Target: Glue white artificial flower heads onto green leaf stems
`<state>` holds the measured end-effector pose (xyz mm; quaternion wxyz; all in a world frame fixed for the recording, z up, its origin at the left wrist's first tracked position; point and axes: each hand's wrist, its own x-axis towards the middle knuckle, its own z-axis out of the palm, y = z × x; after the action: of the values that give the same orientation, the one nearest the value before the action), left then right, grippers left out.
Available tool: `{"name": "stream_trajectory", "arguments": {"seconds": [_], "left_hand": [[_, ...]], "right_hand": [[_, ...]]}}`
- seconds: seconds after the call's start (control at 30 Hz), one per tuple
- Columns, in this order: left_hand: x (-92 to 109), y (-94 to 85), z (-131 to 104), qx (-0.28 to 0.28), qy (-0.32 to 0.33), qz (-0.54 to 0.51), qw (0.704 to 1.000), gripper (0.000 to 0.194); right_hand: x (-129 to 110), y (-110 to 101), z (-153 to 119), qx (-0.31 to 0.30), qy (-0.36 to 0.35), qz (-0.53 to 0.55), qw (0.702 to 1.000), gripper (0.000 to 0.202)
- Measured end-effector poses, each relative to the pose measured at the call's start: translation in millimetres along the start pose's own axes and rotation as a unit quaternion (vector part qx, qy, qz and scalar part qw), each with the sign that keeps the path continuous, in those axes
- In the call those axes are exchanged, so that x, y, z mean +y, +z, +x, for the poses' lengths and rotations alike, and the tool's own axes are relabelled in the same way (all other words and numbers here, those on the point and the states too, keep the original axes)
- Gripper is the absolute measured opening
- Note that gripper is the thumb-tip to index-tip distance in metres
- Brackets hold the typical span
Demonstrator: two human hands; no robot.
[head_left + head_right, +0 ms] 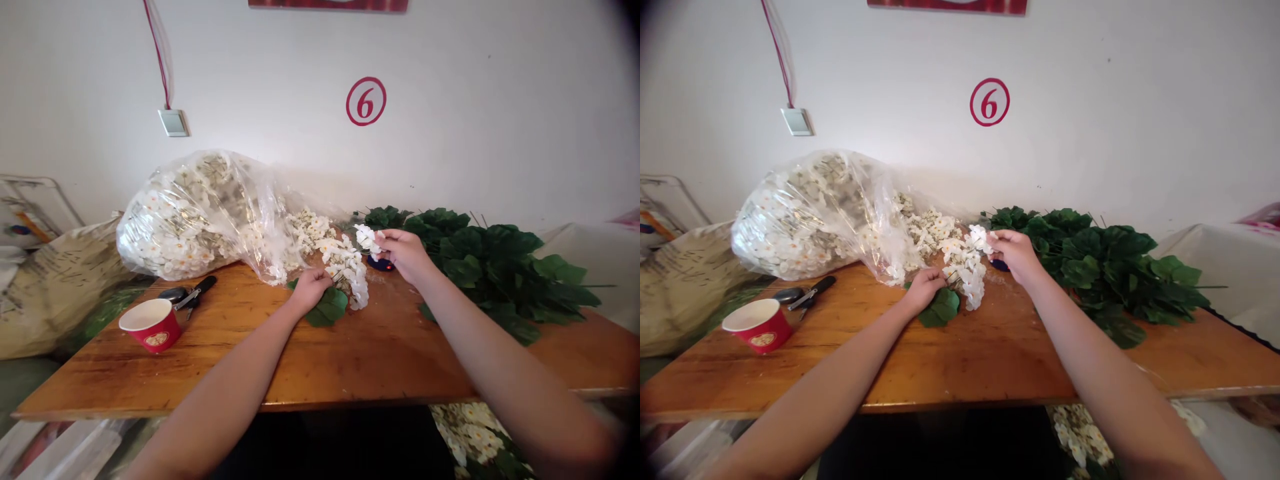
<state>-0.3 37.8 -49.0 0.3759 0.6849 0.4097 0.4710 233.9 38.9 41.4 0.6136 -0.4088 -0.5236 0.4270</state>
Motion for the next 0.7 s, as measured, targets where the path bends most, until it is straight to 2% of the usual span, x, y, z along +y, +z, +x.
{"name": "stream_trajectory", "arguments": {"seconds": [0.13,0.27,0.5,0.7], "left_hand": [[3.4,0.9,-2.4,-0.019,-0.008,0.017,1.000,0.015],[8.1,0.8,-4.3,-0.030,-0.020,0.001,0.999,0.015],[22.7,2.2,-4.3,-0.030,-0.043,-0.026,0.998,0.011],[23.7,3.5,-3.3,-0.016,-0.054,-0.023,0.998,0.010]], "right_hand": [[21.9,15.1,-24.6,-0.035,0.020,0.031,0.999,0.038],[38.3,13.6,-26.8,-0.040,0.028,0.008,0.999,0.038],[46.7,3.2,-17.1,-0.036,0.019,-0.015,0.999,0.041],[46.6,5.1,-18.3,-0.056,0.021,-0.002,0.998,0.037]]}}
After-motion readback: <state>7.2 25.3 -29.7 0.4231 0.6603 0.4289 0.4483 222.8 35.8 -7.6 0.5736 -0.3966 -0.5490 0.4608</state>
